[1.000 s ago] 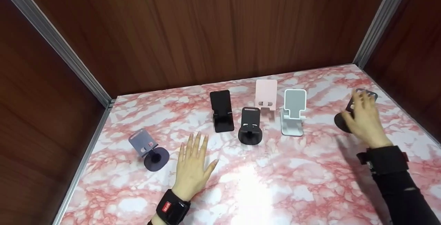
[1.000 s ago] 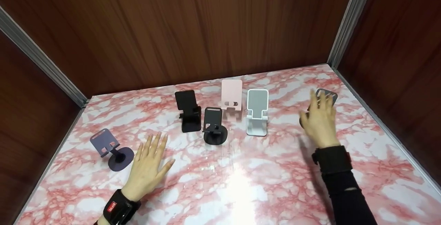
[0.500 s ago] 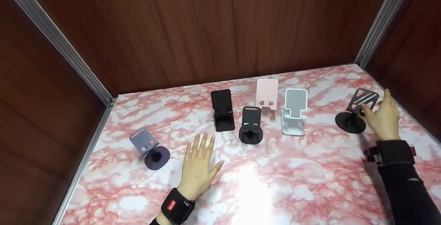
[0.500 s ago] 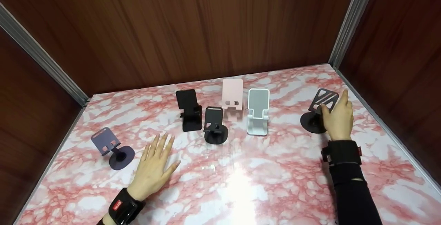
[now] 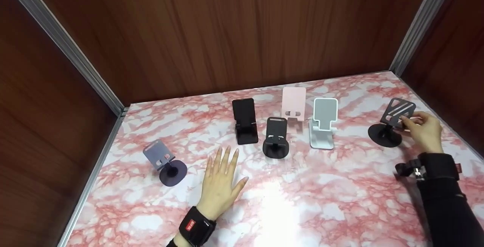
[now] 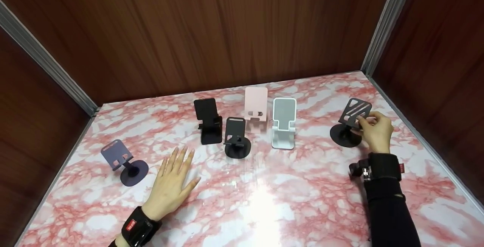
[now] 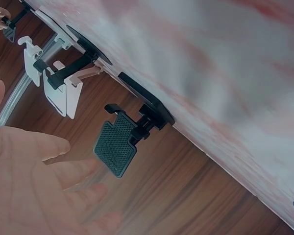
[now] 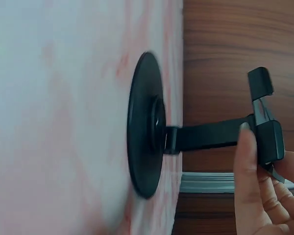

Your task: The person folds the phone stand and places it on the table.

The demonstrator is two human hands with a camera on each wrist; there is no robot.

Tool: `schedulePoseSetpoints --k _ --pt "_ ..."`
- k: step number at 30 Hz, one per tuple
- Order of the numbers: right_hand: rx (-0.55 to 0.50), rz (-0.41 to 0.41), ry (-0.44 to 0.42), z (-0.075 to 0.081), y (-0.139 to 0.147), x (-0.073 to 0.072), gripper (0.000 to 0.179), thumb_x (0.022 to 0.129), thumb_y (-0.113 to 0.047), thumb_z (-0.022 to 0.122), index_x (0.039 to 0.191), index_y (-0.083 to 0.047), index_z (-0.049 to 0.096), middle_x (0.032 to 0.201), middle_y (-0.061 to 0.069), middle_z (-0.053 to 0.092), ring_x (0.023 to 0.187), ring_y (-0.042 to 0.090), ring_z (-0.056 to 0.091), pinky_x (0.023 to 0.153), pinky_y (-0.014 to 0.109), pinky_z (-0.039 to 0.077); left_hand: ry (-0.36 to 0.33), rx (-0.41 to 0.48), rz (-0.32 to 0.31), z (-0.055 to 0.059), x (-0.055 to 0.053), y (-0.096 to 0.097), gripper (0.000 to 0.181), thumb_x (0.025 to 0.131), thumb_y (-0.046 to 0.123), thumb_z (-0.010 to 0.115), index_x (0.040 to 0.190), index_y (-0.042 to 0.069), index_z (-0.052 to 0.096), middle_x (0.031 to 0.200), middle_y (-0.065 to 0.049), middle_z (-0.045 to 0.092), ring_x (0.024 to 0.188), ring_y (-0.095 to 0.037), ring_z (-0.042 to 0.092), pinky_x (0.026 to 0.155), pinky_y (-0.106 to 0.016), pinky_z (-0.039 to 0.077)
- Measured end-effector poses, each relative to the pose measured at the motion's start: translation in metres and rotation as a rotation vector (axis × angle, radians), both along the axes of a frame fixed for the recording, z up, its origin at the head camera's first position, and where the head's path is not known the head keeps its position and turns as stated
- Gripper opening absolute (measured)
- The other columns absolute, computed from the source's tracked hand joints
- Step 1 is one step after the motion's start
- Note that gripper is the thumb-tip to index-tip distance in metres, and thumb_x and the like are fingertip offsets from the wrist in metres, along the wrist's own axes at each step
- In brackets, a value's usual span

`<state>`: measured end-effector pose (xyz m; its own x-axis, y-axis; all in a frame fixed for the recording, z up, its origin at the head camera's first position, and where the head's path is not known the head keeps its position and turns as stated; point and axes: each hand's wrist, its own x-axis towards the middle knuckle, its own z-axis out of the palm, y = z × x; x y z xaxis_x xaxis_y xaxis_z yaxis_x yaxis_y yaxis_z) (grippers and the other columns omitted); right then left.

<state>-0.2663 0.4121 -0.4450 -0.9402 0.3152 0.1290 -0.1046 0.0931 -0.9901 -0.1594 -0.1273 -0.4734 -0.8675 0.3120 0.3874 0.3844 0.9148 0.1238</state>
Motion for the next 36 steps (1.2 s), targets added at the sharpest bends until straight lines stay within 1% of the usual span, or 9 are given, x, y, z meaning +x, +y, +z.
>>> schedulePoseSetpoints --k 2,3,6,9,14,19,28,33,36 --pt "-0.163 0.051 0.015 0.001 0.000 0.000 0.020 0.093 0.005 0.058 0.082 -0.010 0.065 0.062 -0.006 0.068 0.056 0.003 0.068 0.053 0.020 0.058 -0.006 0.001 0.002 0.000 0.000 0.000 0.070 0.097 0.050 0.051 0.153 0.009 0.037 0.158 -0.017 0.034 0.148 -0.038 0.027 0.119 -0.058 0.024" --pt "-0.217 0.074 0.018 0.002 0.000 0.001 0.022 0.093 0.007 0.057 0.081 -0.010 0.065 0.064 -0.004 0.069 0.057 0.005 0.069 0.054 0.021 0.058 -0.010 0.001 0.002 -0.001 0.000 0.000 0.070 0.097 0.050 0.051 0.153 0.009 0.036 0.159 -0.017 0.034 0.148 -0.038 0.026 0.120 -0.058 0.024" --pt "-0.258 0.117 0.013 0.003 0.000 0.001 0.022 0.094 0.007 0.057 0.082 -0.010 0.066 0.067 -0.003 0.070 0.060 0.006 0.070 0.056 0.021 0.059 -0.016 0.003 0.003 -0.001 0.000 0.000 0.070 0.098 0.050 0.050 0.153 0.010 0.036 0.159 -0.017 0.034 0.149 -0.038 0.025 0.120 -0.058 0.024" --pt "-0.281 0.132 0.021 0.002 -0.002 0.001 0.018 0.093 0.007 0.058 0.084 -0.007 0.064 0.069 -0.001 0.071 0.061 0.007 0.071 0.057 0.021 0.059 -0.015 0.007 0.000 -0.001 0.001 0.000 0.070 0.098 0.049 0.051 0.153 0.010 0.035 0.158 -0.017 0.034 0.148 -0.038 0.026 0.119 -0.059 0.024" --pt "-0.353 0.132 0.068 0.003 -0.007 0.000 0.011 0.091 0.009 0.060 0.086 -0.001 0.060 0.069 0.002 0.069 0.062 0.011 0.071 0.057 0.024 0.060 -0.012 0.010 -0.005 0.000 -0.001 -0.001 0.070 0.098 0.049 0.051 0.153 0.009 0.036 0.158 -0.018 0.035 0.148 -0.039 0.027 0.119 -0.059 0.025" --pt "-0.418 0.171 0.125 0.011 -0.016 0.002 0.011 0.091 0.012 0.058 0.090 0.001 0.061 0.070 0.006 0.068 0.063 0.014 0.072 0.061 0.027 0.061 -0.036 0.020 -0.003 -0.001 0.000 -0.002 0.070 0.098 0.049 0.051 0.153 0.009 0.035 0.159 -0.017 0.033 0.149 -0.038 0.025 0.120 -0.058 0.022" --pt "-0.411 0.290 0.255 0.035 -0.045 0.010 0.009 0.090 0.013 0.058 0.094 0.007 0.063 0.077 0.010 0.072 0.071 0.015 0.073 0.063 0.030 0.061 -0.039 0.023 -0.004 -0.001 -0.001 0.002 0.070 0.098 0.048 0.051 0.153 0.009 0.035 0.159 -0.018 0.034 0.149 -0.039 0.025 0.120 -0.059 0.023" --pt "-0.369 0.358 0.303 0.047 -0.066 0.017 0.009 0.091 0.013 0.057 0.096 0.008 0.062 0.080 0.010 0.071 0.072 0.016 0.073 0.064 0.031 0.061 -0.061 0.027 -0.018 0.000 -0.002 0.004 0.069 0.099 0.049 0.048 0.154 0.009 0.034 0.159 -0.018 0.032 0.148 -0.040 0.026 0.121 -0.058 0.021" --pt "-0.317 0.383 0.313 0.054 -0.080 0.022 0.008 0.091 0.012 0.058 0.097 0.008 0.061 0.082 0.009 0.071 0.073 0.015 0.072 0.065 0.031 0.062 -0.086 0.058 -0.039 0.001 -0.003 0.006 0.069 0.099 0.047 0.049 0.154 0.008 0.033 0.160 -0.017 0.032 0.148 -0.039 0.026 0.120 -0.059 0.022"
